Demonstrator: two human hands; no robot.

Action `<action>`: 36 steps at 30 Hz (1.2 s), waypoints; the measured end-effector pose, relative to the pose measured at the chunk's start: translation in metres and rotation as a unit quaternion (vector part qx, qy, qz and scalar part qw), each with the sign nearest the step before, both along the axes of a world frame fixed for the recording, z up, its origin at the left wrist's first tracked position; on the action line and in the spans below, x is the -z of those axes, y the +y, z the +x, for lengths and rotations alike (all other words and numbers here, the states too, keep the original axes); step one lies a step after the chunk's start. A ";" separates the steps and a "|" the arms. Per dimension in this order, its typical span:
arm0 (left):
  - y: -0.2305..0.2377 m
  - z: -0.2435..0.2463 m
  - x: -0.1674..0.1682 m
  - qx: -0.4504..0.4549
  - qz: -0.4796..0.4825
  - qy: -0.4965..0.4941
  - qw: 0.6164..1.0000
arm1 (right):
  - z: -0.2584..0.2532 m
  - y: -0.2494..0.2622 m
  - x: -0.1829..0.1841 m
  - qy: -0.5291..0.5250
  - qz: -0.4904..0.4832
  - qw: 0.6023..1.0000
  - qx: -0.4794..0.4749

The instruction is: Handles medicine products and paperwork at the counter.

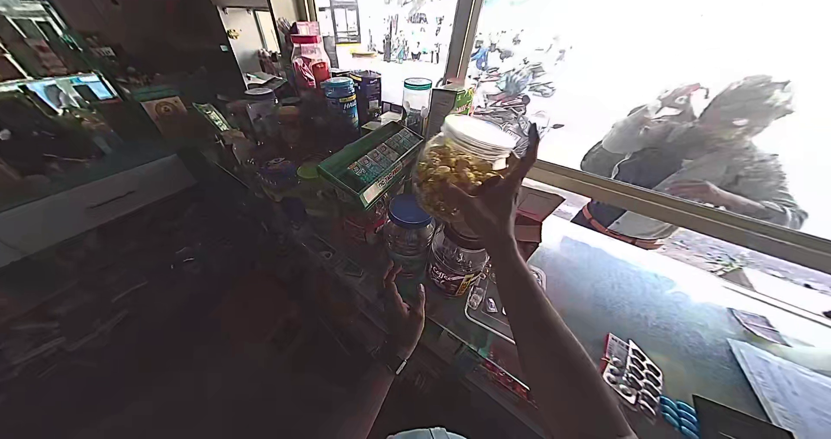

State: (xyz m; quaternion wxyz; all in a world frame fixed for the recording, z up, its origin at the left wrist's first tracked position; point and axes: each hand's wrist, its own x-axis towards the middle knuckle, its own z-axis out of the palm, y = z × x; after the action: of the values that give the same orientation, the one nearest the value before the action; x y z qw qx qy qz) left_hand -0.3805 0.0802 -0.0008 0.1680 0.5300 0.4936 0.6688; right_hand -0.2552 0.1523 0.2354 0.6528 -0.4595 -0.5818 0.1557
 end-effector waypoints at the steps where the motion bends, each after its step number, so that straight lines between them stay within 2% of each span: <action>1: 0.001 -0.001 0.000 0.005 -0.002 -0.005 1.000 | -0.014 0.004 -0.002 -0.013 0.007 1.000 -0.003; 6: -0.008 -0.017 0.005 -0.008 -0.014 -0.027 1.000 | -0.053 0.032 0.013 -0.031 -0.022 0.999 0.004; 13: -0.016 -0.026 0.023 -0.015 -0.054 -0.067 0.996 | -0.048 0.023 0.014 -0.068 0.003 0.998 -0.018; 20: -0.007 -0.018 0.018 0.018 -0.046 -0.084 0.995 | -0.067 0.042 0.036 -0.138 -0.002 0.989 0.044; 24: 0.001 -0.027 0.012 0.032 -0.039 -0.088 0.995 | -0.065 0.034 0.036 -0.168 -0.019 0.985 0.016; 27: 0.003 -0.036 -0.002 0.049 -0.035 -0.082 0.995 | -0.043 0.014 0.022 -0.178 -0.073 0.981 -0.032; 30: 0.004 -0.049 -0.008 0.039 -0.015 -0.086 0.995 | 0.007 -0.005 0.010 -0.271 -0.142 0.952 -0.006; 31: 0.004 -0.053 -0.009 0.033 -0.012 -0.093 0.995 | 0.023 -0.004 0.011 -0.327 -0.194 0.925 0.008; 33: -0.002 -0.057 -0.007 0.028 -0.025 -0.106 0.994 | 0.041 0.007 0.027 -0.397 -0.296 0.868 -0.022; 34: -0.005 -0.057 -0.007 0.033 -0.034 -0.112 0.993 | 0.046 0.016 0.039 -0.406 -0.315 0.857 -0.047; 36: -0.011 -0.051 -0.004 0.049 -0.047 -0.122 0.990 | 0.048 0.026 0.052 -0.384 -0.315 0.866 -0.063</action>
State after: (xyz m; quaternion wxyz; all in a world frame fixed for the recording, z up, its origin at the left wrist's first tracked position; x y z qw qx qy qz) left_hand -0.4311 0.0691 0.0034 0.2845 0.4596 0.4738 0.6953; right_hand -0.2069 0.1778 0.1832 0.1876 -0.6260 -0.7345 0.1829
